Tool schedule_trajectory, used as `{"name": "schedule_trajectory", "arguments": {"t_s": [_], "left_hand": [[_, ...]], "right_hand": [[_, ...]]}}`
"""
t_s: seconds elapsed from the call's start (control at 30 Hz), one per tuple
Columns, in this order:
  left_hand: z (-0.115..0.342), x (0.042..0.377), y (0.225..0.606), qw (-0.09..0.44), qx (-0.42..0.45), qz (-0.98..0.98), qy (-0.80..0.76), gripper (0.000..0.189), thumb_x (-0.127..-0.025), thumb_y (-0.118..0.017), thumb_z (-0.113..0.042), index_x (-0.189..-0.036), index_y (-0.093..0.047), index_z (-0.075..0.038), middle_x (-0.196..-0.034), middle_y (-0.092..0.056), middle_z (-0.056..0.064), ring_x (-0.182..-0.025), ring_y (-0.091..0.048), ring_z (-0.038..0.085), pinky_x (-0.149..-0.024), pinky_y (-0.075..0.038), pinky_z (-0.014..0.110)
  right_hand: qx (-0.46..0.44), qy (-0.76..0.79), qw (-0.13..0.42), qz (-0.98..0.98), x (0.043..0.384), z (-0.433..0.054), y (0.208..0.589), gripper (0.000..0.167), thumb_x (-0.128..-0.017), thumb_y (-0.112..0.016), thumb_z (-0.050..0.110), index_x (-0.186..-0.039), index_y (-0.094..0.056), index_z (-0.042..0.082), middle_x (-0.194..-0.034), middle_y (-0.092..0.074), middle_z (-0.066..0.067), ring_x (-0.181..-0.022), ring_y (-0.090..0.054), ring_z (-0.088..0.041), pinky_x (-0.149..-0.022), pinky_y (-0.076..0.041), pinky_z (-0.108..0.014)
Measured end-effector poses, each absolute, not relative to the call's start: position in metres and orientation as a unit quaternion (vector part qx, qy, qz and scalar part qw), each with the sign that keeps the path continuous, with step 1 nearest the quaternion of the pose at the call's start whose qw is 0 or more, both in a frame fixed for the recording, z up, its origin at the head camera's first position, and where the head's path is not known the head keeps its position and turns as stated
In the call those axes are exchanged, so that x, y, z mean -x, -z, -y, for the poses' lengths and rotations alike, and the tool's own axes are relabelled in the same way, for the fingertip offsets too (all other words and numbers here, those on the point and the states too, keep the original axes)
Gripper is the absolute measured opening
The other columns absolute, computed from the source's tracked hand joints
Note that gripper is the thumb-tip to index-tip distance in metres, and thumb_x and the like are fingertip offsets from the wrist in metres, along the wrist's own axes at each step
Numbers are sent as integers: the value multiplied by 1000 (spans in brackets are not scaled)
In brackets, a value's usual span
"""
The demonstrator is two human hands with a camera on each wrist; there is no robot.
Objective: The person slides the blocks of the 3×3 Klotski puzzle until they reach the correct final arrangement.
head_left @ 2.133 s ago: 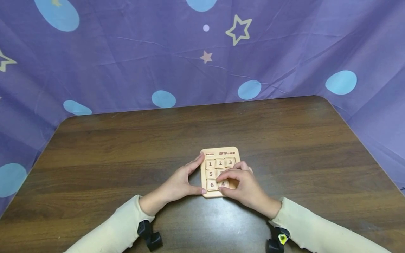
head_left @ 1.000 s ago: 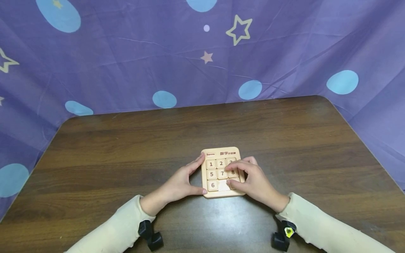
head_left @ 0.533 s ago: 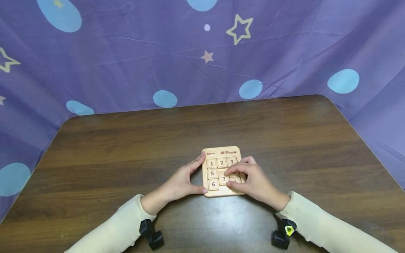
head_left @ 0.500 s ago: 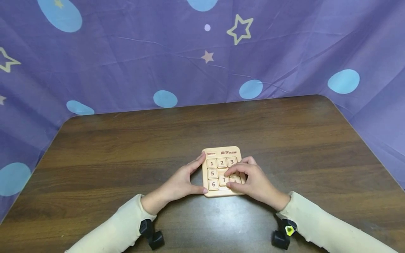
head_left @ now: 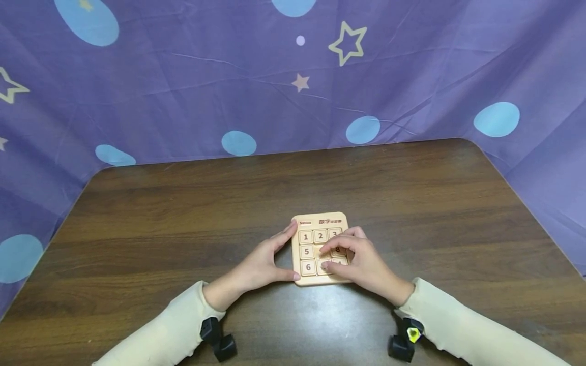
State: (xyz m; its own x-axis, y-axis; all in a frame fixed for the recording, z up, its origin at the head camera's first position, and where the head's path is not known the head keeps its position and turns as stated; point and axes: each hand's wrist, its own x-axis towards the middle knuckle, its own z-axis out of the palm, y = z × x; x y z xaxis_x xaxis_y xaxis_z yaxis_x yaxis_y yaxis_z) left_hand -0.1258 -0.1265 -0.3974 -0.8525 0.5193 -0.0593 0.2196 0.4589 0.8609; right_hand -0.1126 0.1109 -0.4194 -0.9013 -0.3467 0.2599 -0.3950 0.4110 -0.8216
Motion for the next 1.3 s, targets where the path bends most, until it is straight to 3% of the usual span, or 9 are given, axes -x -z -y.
{"name": "schedule_trajectory", "arguments": {"t_s": [0.3, 0.6, 0.87, 1.3], "left_hand": [[128, 127, 399, 160, -224, -840, -467, 99, -67, -83, -9, -147, -26, -4, -154, -23, 11, -142, -19, 24, -115, -14, 44], [127, 127, 398, 162, -226, -839, -468, 99, -67, -83, -9, -148, -26, -3, -153, -23, 12, -142, -19, 25, -115, -14, 44], [127, 127, 398, 160, -225, -840, -466, 99, -67, -83, -10, -147, -26, -3, -153, -23, 12, -142, -19, 25, -115, -14, 44], [128, 126, 397, 160, -228, -839, -467, 99, -67, -83, -10, -147, -26, -3, -153, -23, 13, -141, -20, 25, -115, -14, 44]], "right_hand": [[-237, -478, 61, 844, 123, -87, 414, 25, -66, -80, 14, -90, -74, 17, -87, -58, 2, -86, -40, -12, -70, -39, -26], [-254, -435, 82, 860, 129, -74, 412, 25, -65, -82, 14, -89, -76, 16, -82, -69, 8, -84, -42, -12, -70, -39, -26], [-263, -412, 95, 867, 130, -69, 411, 25, -63, -81, 12, -87, -76, 17, -85, -72, 9, -82, -43, -13, -88, -41, -37], [-257, -419, 74, 868, 129, -73, 407, 22, -62, -78, 10, -83, -75, 17, -67, -62, 9, -77, -38, -11, -63, -34, -24]]}}
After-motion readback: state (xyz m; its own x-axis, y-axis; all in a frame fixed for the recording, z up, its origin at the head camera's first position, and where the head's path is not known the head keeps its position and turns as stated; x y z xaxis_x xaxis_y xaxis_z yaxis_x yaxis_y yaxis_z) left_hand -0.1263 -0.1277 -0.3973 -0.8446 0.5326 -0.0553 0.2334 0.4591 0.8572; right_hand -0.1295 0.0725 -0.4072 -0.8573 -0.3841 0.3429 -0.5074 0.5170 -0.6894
